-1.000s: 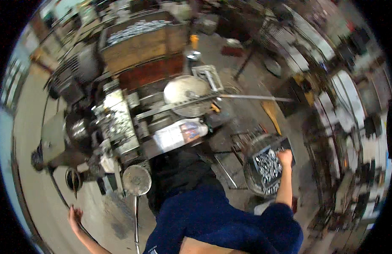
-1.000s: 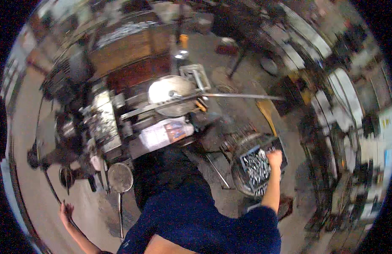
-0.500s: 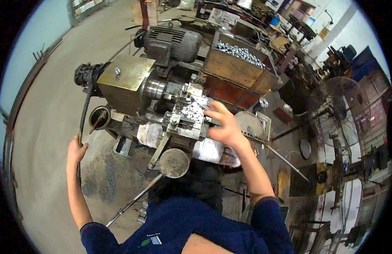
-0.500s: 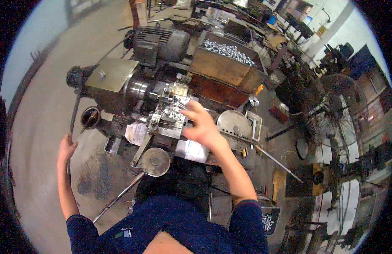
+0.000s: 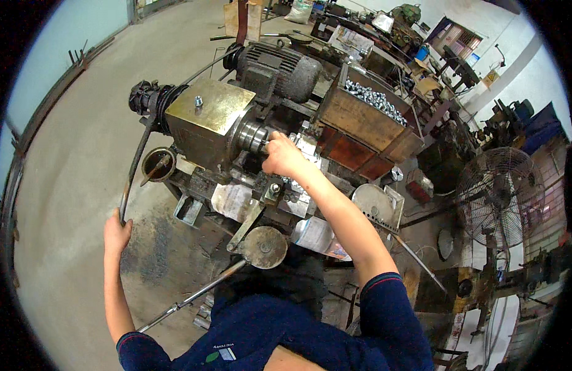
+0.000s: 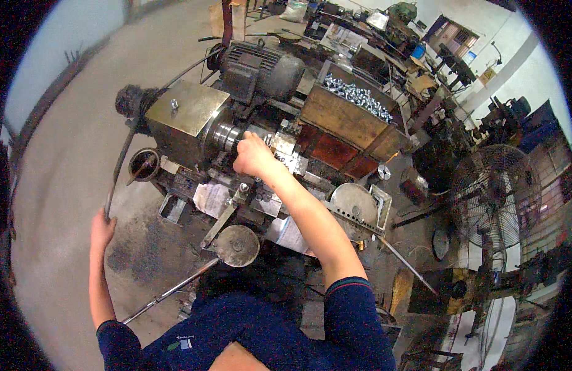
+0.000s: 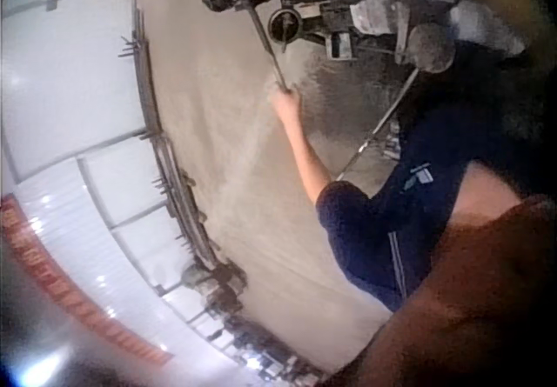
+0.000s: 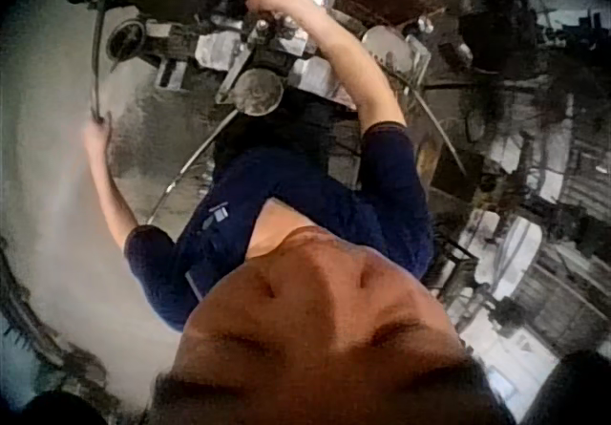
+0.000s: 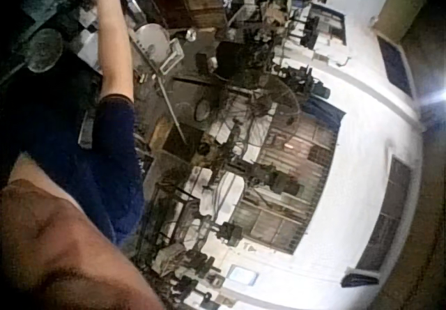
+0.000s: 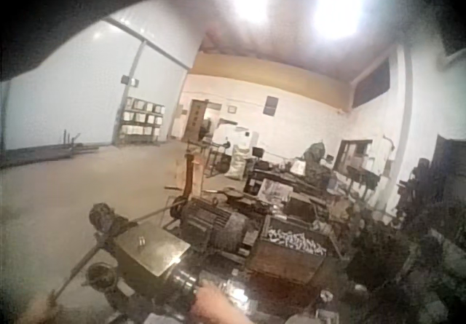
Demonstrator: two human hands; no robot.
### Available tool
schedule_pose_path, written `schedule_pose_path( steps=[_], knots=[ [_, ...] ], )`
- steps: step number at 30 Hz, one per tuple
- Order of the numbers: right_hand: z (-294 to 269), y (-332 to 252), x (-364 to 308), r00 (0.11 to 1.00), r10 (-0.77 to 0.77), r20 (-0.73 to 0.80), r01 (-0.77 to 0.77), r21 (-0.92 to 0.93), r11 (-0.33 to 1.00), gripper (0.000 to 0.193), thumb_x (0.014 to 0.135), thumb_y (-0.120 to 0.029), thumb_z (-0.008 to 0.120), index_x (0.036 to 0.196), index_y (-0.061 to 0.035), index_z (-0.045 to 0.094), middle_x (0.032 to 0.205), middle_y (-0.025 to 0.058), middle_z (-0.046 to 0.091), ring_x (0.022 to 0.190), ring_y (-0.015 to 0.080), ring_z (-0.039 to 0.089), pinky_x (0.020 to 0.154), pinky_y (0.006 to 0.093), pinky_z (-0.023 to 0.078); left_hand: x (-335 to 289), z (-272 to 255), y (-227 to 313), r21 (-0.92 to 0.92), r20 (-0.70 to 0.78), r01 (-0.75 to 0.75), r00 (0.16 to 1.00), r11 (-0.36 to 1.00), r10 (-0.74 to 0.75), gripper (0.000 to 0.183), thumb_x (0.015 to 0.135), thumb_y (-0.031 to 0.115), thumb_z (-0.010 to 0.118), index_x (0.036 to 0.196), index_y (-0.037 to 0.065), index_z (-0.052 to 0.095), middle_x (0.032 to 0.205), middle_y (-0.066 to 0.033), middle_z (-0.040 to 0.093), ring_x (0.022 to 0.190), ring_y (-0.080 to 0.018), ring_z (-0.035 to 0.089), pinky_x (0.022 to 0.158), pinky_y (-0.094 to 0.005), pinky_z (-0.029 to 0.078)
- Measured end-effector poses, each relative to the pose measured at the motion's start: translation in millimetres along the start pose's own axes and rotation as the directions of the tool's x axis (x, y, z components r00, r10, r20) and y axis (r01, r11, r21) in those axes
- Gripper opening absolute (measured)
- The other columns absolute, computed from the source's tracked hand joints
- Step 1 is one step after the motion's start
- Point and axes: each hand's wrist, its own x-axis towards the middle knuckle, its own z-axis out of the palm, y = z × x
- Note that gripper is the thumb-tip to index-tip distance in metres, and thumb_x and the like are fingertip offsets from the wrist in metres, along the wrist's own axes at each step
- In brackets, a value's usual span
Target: The person operates a lathe to fabricate metal parts, repeatedly reaching into a basket for raw components, securing them into the machine, using a lever to process them, and then removing the finished pieces.
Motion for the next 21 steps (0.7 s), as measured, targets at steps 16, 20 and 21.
schedule_pose_path(
  steps=[16, 20, 21],
  knots=[
    [-2, -2, 9, 0.983, 0.183, -0.008, -0.165, 0.401, 0.901, 0.027, 0.051, -0.017, 0.063, 0.067, 0.0047, 0.063, 0.085, 0.0246, 0.058, 0.081, 0.0384, 0.059, 0.075, 0.0393, 0.048, 86, -33, -96, 0.581, -0.022, -0.038, 0.998, 0.813, 0.062, 0.006, 0.069, 0.007, 0.054, 0.074, 0.004, 0.058, 0.069, -0.0164, 0.060, 0.066, -0.0355, 0.059, 0.061, -0.0444, 0.047],
    [1, 6, 5, 0.982, 0.074, -0.175, -0.017, 0.307, 0.952, 0.028, 0.052, -0.016, 0.062, 0.072, 0.0019, 0.065, 0.091, 0.0211, 0.060, 0.083, 0.0364, 0.058, 0.076, 0.0393, 0.048, 94, -25, -108, 0.534, -0.042, -0.005, 0.999, 0.845, 0.032, 0.015, 0.069, 0.006, 0.056, 0.083, 0.003, 0.062, 0.075, -0.0178, 0.062, 0.073, -0.0361, 0.060, 0.068, -0.0445, 0.048],
    [-4, 7, -3, 0.971, 0.040, -0.235, 0.025, 0.269, 0.963, 0.028, 0.052, -0.016, 0.061, 0.074, 0.0013, 0.066, 0.093, 0.0204, 0.060, 0.084, 0.0360, 0.058, 0.077, 0.0392, 0.048, 93, -30, -87, 0.501, -0.046, 0.014, 0.999, 0.865, 0.011, 0.017, 0.070, 0.006, 0.056, 0.085, 0.003, 0.063, 0.078, -0.0184, 0.062, 0.075, -0.0360, 0.060, 0.069, -0.0444, 0.049]
  ],
)
